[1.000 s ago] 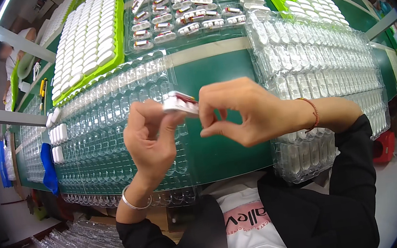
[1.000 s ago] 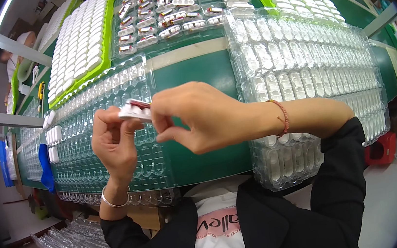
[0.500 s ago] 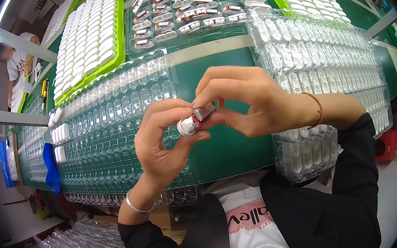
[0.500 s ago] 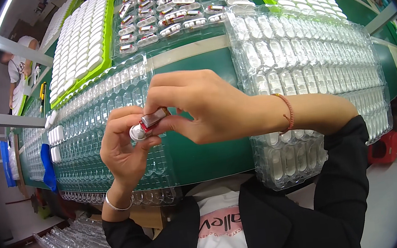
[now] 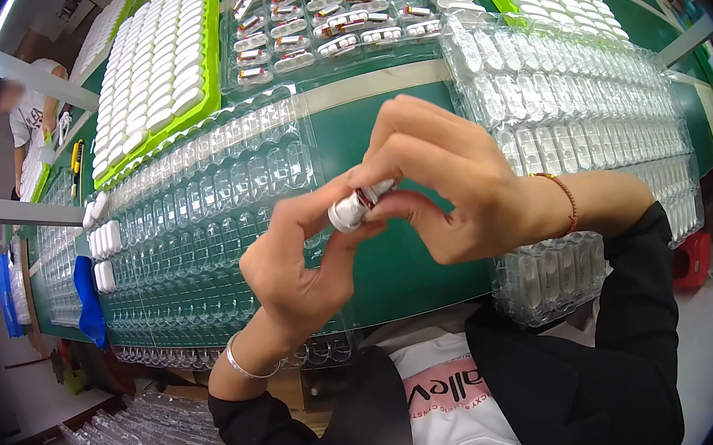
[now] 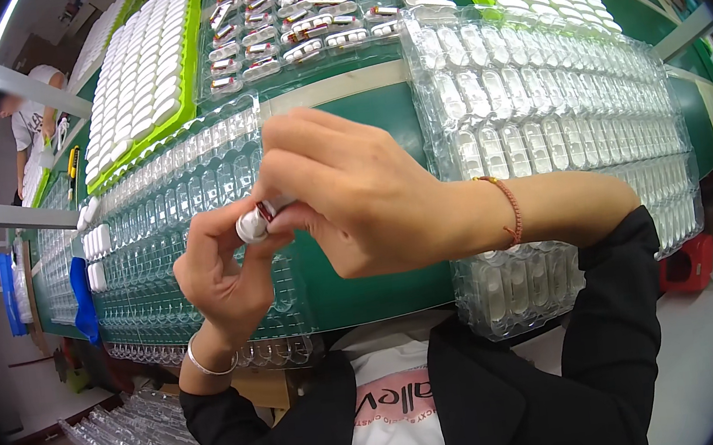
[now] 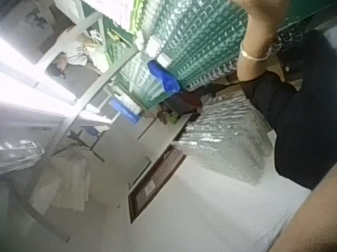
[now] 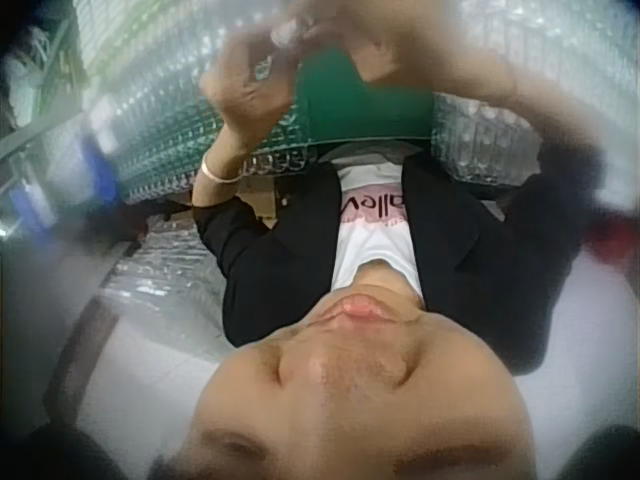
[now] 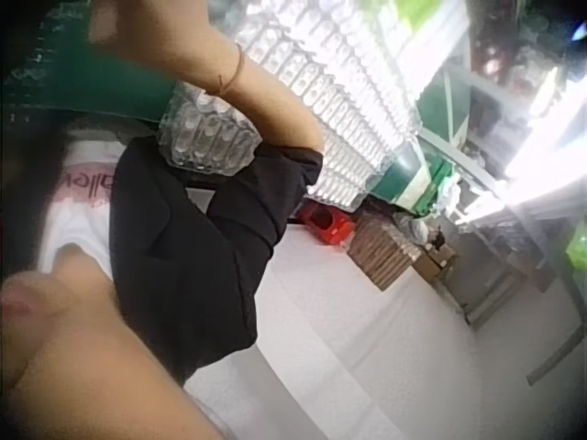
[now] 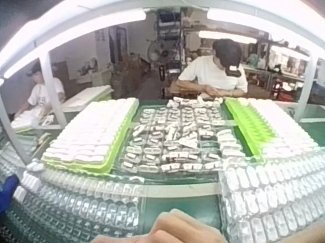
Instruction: The person repeatedly picks up white earbud cases and small cylindrical components from trays on a green workbench. They open the cases, insert the components, and close the cases, placing the finished units into a green tray. The process is repetitive and performed by hand.
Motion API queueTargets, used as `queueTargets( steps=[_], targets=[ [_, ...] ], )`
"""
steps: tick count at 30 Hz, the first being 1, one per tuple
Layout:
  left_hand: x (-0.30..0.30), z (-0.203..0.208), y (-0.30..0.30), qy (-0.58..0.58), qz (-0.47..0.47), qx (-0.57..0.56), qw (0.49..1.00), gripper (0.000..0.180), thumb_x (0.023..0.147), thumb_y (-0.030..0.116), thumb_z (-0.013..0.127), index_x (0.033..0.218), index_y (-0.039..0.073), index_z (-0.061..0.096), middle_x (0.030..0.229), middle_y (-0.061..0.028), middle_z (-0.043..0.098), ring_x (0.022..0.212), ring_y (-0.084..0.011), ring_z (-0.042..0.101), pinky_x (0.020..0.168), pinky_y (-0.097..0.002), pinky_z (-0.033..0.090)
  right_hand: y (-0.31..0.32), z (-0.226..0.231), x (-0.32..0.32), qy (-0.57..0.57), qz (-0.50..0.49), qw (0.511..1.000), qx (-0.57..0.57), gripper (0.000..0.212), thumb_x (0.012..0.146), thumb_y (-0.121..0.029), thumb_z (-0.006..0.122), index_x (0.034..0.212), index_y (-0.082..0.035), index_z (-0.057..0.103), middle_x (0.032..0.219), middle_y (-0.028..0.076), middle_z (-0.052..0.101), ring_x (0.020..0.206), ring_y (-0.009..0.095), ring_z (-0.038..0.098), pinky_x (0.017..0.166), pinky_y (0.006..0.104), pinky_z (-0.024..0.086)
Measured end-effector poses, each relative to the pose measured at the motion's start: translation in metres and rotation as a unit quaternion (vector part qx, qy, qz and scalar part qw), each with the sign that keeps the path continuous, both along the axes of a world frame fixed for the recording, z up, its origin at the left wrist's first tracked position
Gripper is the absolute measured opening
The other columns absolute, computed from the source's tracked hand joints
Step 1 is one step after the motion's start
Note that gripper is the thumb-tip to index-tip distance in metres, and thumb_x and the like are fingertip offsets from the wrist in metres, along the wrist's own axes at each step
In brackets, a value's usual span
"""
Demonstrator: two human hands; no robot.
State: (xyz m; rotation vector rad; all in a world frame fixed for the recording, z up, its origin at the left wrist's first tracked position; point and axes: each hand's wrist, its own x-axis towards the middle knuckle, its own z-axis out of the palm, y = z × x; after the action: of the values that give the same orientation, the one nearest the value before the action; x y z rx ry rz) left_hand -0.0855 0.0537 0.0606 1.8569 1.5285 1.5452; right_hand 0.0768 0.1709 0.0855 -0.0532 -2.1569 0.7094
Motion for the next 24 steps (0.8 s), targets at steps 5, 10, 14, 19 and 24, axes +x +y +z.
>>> queueTargets(
  steps=[5,10,14,19,24],
  targets=[
    [0.003,0.002,0.016,-0.049,0.023,0.026,0.998,0.024,0.082,-0.005,0.072,0.103,-0.004,0.060,0.089,-0.0137,0.072,0.083,-0.0178,0.072,0.070,-0.0257,0.057,0.011,0.008,-0.011,0.000,-0.008,1.000,-0.010,0.027,0.067,0.015,0.066,0.090,0.002,0.060,0.081,0.012,0.050,0.069,0.023,0.053,0.059,0.0298,0.043],
    [-0.001,0.004,0.022,-0.136,-0.001,0.015,0.991,0.022,0.083,-0.004,0.071,0.102,-0.006,0.059,0.091,-0.0154,0.072,0.086,-0.0181,0.072,0.073,-0.0264,0.057,0.017,0.008,-0.016,-0.008,0.004,1.000,-0.006,0.027,0.069,0.014,0.069,0.093,0.003,0.062,0.084,0.012,0.052,0.071,0.021,0.054,0.063,0.0286,0.045],
    [-0.012,-0.001,0.013,-0.030,-0.006,0.083,0.996,0.025,0.084,-0.004,0.069,0.106,-0.006,0.058,0.103,-0.0227,0.070,0.092,-0.0234,0.071,0.075,-0.0300,0.058,0.021,0.014,-0.011,-0.004,0.066,0.998,0.013,0.038,0.069,0.004,0.077,0.104,0.000,0.065,0.093,0.012,0.056,0.079,0.021,0.056,0.069,0.0289,0.047],
    [-0.015,0.002,0.009,0.045,-0.106,0.150,0.982,0.031,0.087,-0.004,0.064,0.117,-0.001,0.054,0.114,-0.0319,0.063,0.100,-0.0389,0.068,0.078,-0.0386,0.058,0.018,0.014,0.001,-0.009,0.076,0.996,0.042,0.048,0.068,-0.012,0.084,0.112,-0.003,0.067,0.104,0.012,0.059,0.091,0.023,0.058,0.075,0.0312,0.046],
    [-0.013,0.001,0.011,0.080,-0.093,0.157,0.980,0.032,0.089,-0.003,0.062,0.119,0.001,0.052,0.112,-0.0316,0.063,0.101,-0.0412,0.067,0.075,-0.0382,0.060,0.015,0.005,0.000,0.040,0.067,0.994,0.079,0.046,0.065,-0.011,0.083,0.108,-0.006,0.068,0.098,0.008,0.060,0.085,0.024,0.058,0.071,0.0317,0.048]
  ],
)
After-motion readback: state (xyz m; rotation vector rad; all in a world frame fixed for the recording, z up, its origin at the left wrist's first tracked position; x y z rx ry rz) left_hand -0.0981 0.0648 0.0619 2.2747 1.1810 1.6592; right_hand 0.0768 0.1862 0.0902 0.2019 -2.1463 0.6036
